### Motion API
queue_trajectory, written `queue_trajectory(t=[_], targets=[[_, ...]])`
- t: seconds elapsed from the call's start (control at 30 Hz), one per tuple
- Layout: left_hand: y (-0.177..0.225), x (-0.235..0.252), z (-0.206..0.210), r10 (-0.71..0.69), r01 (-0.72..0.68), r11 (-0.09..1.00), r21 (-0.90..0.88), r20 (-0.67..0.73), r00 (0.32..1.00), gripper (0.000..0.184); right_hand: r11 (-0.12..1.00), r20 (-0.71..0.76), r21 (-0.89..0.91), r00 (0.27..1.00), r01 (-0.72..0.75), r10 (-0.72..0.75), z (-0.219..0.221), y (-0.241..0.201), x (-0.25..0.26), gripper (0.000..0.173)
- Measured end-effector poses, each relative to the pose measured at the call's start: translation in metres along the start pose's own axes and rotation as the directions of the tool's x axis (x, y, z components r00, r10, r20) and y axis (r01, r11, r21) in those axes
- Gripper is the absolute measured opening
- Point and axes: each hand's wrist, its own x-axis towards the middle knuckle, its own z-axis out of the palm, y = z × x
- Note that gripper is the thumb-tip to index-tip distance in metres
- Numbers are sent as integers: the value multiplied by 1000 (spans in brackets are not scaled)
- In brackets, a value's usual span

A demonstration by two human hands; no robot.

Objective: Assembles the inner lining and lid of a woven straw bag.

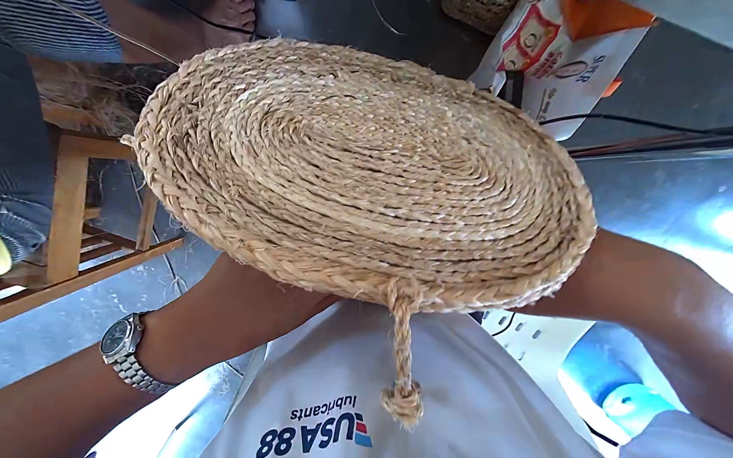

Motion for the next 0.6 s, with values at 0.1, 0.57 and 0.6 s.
queue_trajectory(t=[0.1, 0.57, 0.6], targets=[[-2, 1, 0, 27, -27, 1000, 12, 18, 999, 20, 993, -60, 98, 997, 60, -55, 14, 11, -1, 10], [-110, -62, 88, -196, 190, 878, -439, 31, 980, 23, 902, 64, -187, 921, 389, -384, 13, 33, 9, 12], [-114, -58, 95, -265, 271, 880, -391, 70, 962, 27, 885, 48, -206, 908, 416, -416, 14, 33, 10, 12]])
